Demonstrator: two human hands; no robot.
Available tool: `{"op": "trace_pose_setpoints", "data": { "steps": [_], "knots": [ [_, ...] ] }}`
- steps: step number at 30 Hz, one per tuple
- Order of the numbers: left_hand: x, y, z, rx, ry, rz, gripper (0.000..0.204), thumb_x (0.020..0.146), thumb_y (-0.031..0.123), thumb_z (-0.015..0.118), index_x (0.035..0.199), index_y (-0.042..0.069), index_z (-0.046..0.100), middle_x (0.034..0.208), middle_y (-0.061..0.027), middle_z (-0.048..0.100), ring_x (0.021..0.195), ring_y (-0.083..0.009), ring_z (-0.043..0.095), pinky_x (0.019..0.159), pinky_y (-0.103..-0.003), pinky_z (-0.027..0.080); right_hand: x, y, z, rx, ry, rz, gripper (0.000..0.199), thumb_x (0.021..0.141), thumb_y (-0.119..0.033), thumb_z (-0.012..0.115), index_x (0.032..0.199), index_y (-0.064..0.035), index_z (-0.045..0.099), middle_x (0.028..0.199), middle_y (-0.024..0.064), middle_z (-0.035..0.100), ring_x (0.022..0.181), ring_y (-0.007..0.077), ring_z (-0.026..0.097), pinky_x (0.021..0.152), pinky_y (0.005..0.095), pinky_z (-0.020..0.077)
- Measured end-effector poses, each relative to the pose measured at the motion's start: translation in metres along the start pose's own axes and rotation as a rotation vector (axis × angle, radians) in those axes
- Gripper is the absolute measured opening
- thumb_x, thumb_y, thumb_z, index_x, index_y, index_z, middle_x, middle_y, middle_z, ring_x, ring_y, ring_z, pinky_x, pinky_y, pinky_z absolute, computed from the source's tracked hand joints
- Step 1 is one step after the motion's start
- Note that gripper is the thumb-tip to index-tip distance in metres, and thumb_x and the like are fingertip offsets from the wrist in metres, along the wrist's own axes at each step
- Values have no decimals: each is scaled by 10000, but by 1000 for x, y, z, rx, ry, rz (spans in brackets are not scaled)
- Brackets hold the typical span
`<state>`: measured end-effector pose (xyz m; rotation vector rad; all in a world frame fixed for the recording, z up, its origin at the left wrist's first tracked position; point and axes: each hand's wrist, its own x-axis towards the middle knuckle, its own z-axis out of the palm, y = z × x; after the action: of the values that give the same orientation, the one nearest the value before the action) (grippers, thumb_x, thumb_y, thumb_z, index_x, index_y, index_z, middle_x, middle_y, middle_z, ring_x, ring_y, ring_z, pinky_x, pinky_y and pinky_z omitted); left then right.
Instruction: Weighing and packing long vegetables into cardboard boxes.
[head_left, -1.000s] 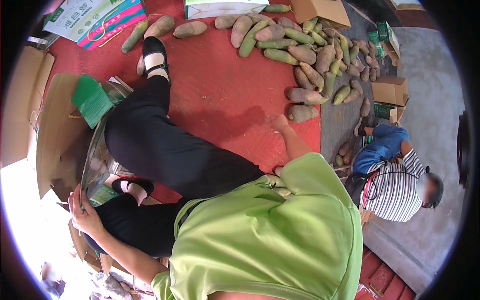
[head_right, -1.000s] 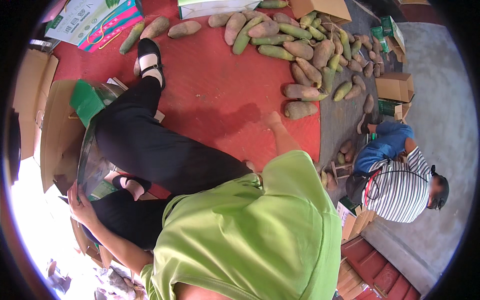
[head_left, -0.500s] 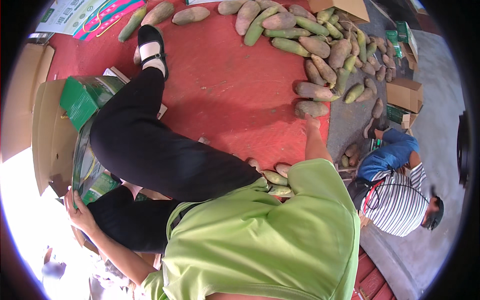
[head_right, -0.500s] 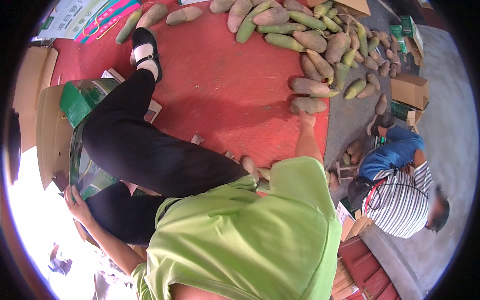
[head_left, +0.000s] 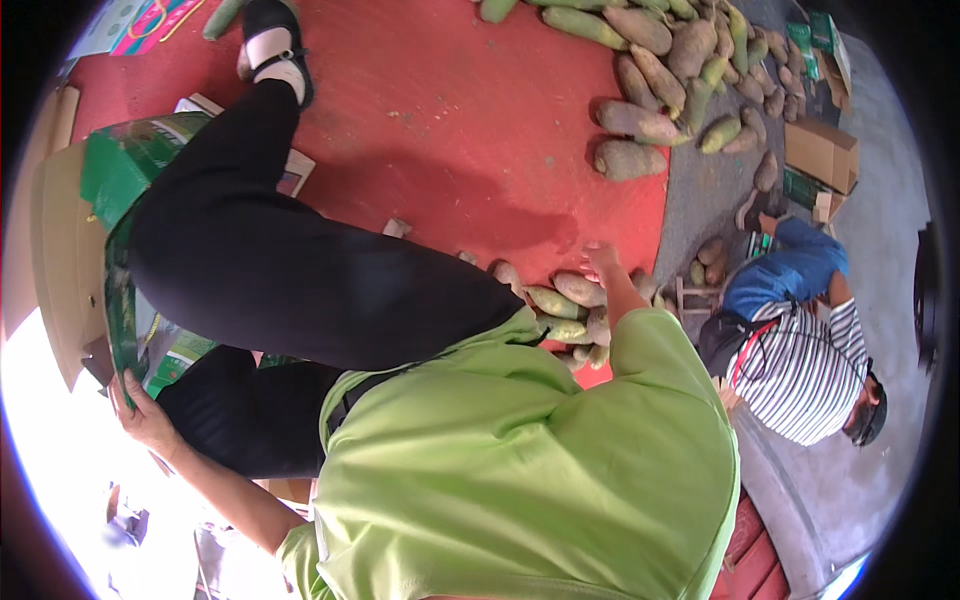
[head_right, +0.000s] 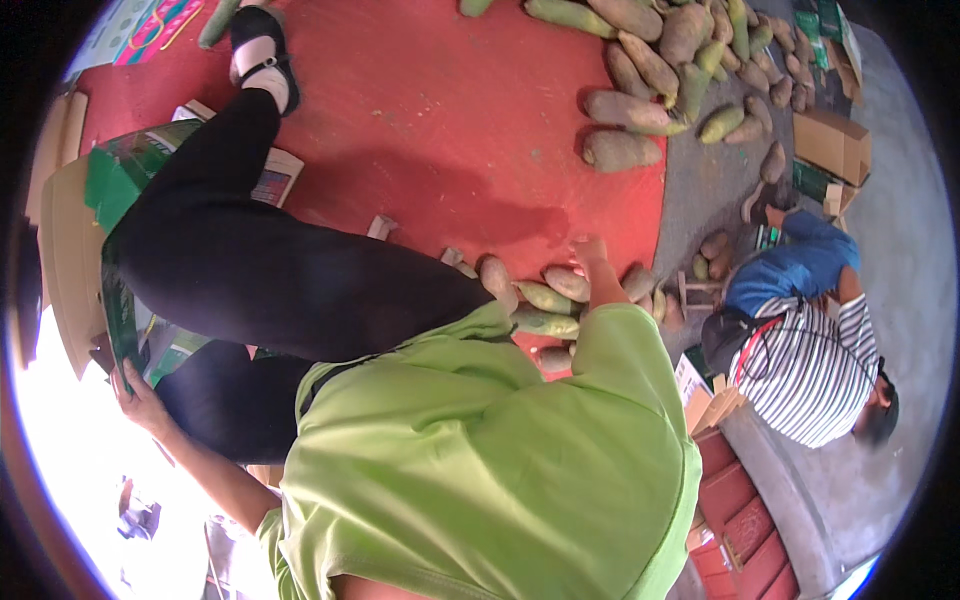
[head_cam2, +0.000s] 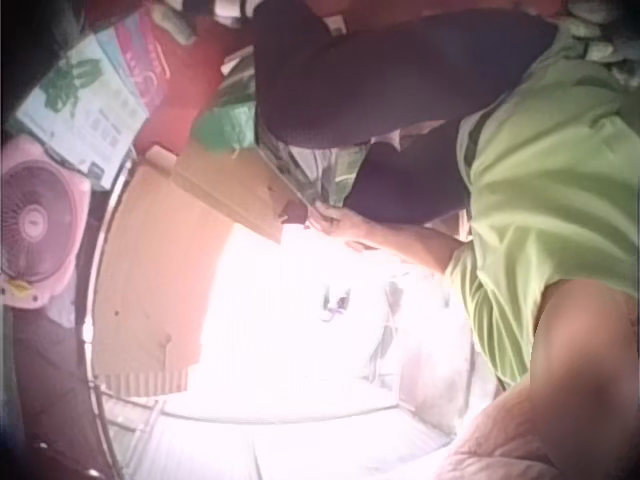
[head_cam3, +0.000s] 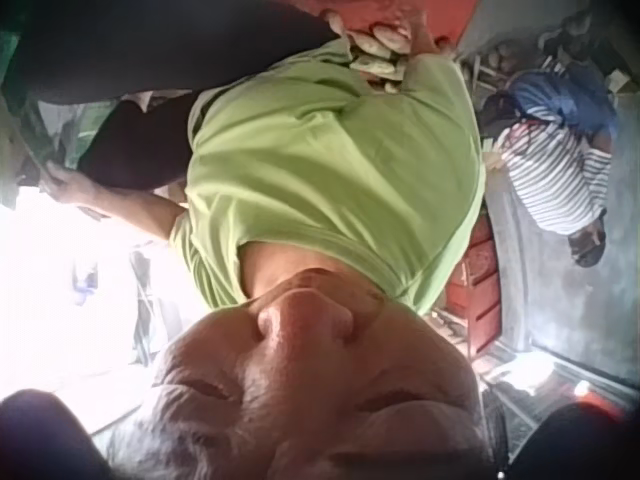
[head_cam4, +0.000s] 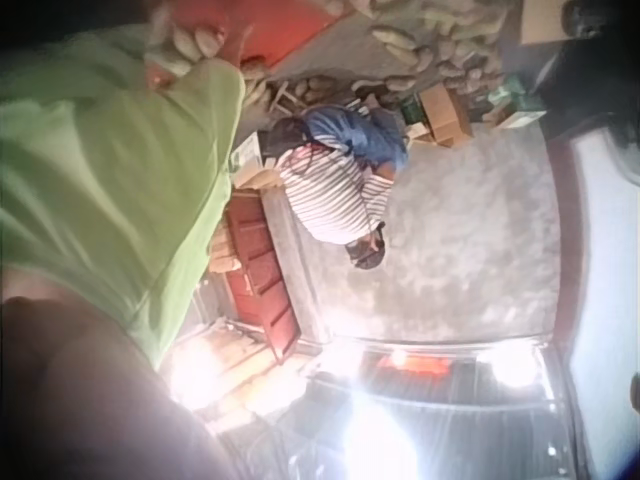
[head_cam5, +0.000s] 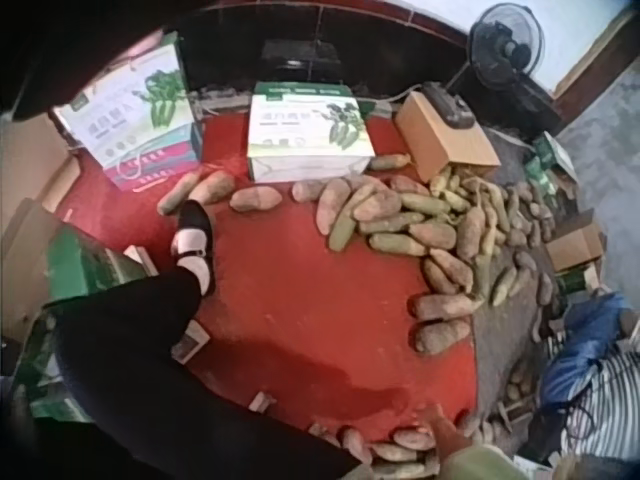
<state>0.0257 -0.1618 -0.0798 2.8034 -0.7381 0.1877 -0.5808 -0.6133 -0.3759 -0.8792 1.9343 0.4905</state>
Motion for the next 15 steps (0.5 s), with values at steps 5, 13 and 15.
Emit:
{"op": "trace_pose_setpoints", "data": {
  "steps": [5,13,15],
  "knots": [
    [-1,-9,2,49,44,93,263,977,215,565,1007,-34,641,864,-120,625,780,-224,585,710,-334,470,-26,84,-4,-14,-20,147,220,856,-247,678,1043,-145,623,945,14,633,811,195,615,724,438,492],
    [-1,-18,2,64,39,11,327,964,290,580,1034,-17,669,933,-130,663,837,-231,616,759,-345,485,-56,135,53,-77,-268,231,357,807,-310,740,1082,-118,619,1028,59,626,900,239,623,765,468,506],
    [0,-26,2,59,25,-9,370,959,337,582,1051,-8,680,980,-137,679,877,-234,630,791,-345,490,-70,130,72,-108,-297,215,432,787,-330,755,1126,-110,603,1026,77,626,907,241,623,790,459,504]
  ]
}}
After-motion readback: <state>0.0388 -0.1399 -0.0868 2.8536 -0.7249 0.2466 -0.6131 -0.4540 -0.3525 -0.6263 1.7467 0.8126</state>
